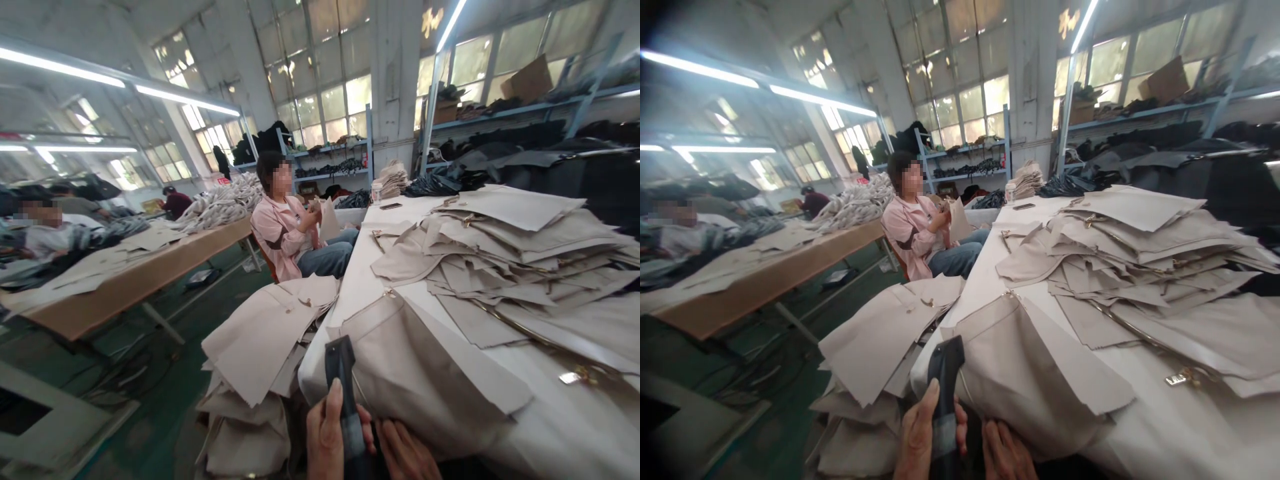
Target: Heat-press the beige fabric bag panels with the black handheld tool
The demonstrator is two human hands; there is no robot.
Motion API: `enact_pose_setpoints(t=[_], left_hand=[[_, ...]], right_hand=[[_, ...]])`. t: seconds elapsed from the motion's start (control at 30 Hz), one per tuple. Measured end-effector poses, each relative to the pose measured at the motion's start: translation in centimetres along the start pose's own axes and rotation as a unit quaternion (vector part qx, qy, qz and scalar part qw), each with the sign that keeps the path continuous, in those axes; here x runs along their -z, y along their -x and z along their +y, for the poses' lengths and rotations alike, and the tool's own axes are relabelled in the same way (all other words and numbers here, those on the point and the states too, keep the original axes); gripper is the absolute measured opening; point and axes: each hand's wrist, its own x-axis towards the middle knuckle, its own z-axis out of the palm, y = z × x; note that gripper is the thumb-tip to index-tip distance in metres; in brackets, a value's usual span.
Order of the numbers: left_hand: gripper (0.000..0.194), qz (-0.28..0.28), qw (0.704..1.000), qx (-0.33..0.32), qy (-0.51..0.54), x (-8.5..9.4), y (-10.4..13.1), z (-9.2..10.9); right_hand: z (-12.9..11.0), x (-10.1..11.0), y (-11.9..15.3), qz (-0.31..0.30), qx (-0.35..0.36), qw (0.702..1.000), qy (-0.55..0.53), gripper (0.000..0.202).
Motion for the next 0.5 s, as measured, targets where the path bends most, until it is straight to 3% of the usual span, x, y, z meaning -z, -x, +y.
enact_pose_setpoints(t=[0.13, 0.27, 0.37, 0.5], left_hand=[[0.056, 0.037, 0.999, -0.025, -0.007, 1.1, -0.9, 1.7], [0.058, 0.030, 0.999, -0.019, 0.007, 2.4, -0.2, 2.7], [0.059, 0.025, 0.999, -0.004, 0.032, 2.5, 1.0, 2.1], [0.059, 0.073, 0.995, 0.021, 0.062, 1.5, 2.2, 0.2]], right_hand=[[0.9, 0.3, 0.6, -0.029, 0.033, 0.999, -0.007, 0.048], [1.1, 1.1, -0.6, -0.078, 0.036, 0.996, -0.005, 0.053], [0.9, 1.6, -1.3, -0.107, 0.034, 0.994, -0.004, 0.054], [0.8, 1.4, -0.9, -0.113, 0.026, 0.993, -0.012, 0.052]])
